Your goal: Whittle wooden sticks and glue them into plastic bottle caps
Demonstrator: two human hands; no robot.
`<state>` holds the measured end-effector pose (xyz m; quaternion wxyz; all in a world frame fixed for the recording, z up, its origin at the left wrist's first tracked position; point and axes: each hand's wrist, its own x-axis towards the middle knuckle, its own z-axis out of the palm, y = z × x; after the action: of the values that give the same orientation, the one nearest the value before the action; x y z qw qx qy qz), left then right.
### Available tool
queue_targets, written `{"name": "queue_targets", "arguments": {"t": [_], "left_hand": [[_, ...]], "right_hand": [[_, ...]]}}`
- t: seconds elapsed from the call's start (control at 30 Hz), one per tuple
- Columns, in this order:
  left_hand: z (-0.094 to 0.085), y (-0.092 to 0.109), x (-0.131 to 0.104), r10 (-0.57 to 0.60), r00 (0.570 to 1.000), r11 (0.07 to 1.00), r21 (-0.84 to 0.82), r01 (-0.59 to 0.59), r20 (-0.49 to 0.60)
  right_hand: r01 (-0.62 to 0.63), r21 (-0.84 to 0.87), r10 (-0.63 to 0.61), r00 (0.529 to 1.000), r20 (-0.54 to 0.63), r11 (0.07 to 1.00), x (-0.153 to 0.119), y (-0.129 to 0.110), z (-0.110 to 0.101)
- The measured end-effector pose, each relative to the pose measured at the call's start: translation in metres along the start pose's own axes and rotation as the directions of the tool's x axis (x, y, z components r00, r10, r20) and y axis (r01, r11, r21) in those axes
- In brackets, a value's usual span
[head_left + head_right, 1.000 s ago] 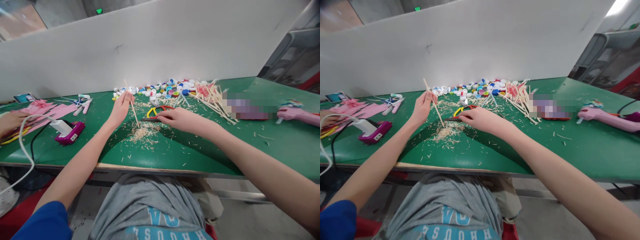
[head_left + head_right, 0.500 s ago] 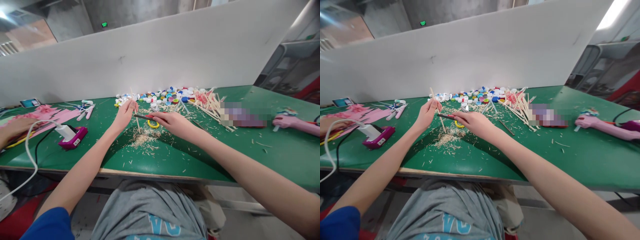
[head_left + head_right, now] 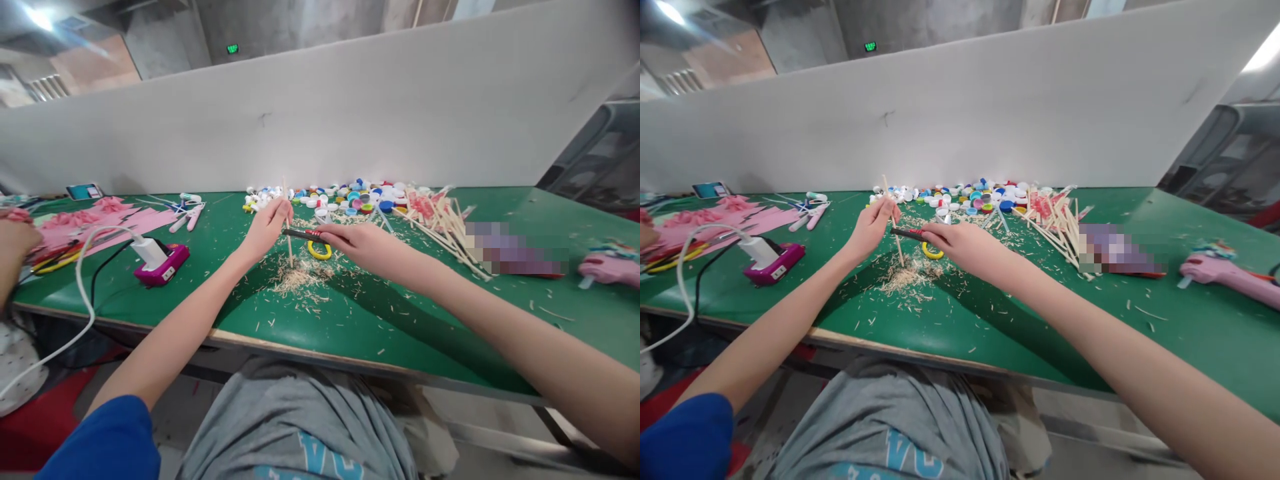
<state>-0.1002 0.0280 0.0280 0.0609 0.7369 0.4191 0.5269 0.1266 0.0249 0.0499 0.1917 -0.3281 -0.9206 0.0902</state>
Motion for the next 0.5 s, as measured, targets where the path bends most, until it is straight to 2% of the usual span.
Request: {"name": "queue_targets", "arguments": {"t": [0.37,0.5], "left_hand": [[0.0007,-0.0036,0.0009,-0.006,0.999,1.0,0.017,0.006,-0.036],[0.0019,-0.0058,0.0,-0.003,0.998,1.0,0.011,0.003,-0.062]], "right_hand": [[-0.021,0.12,0.015,0.998,0.054,0.993,0.0025,-0.0044,-0.0033],[-0.019,0.119,0.016,1.0,0.025,0.993,0.0049,-0.0048,0.0012]]}}
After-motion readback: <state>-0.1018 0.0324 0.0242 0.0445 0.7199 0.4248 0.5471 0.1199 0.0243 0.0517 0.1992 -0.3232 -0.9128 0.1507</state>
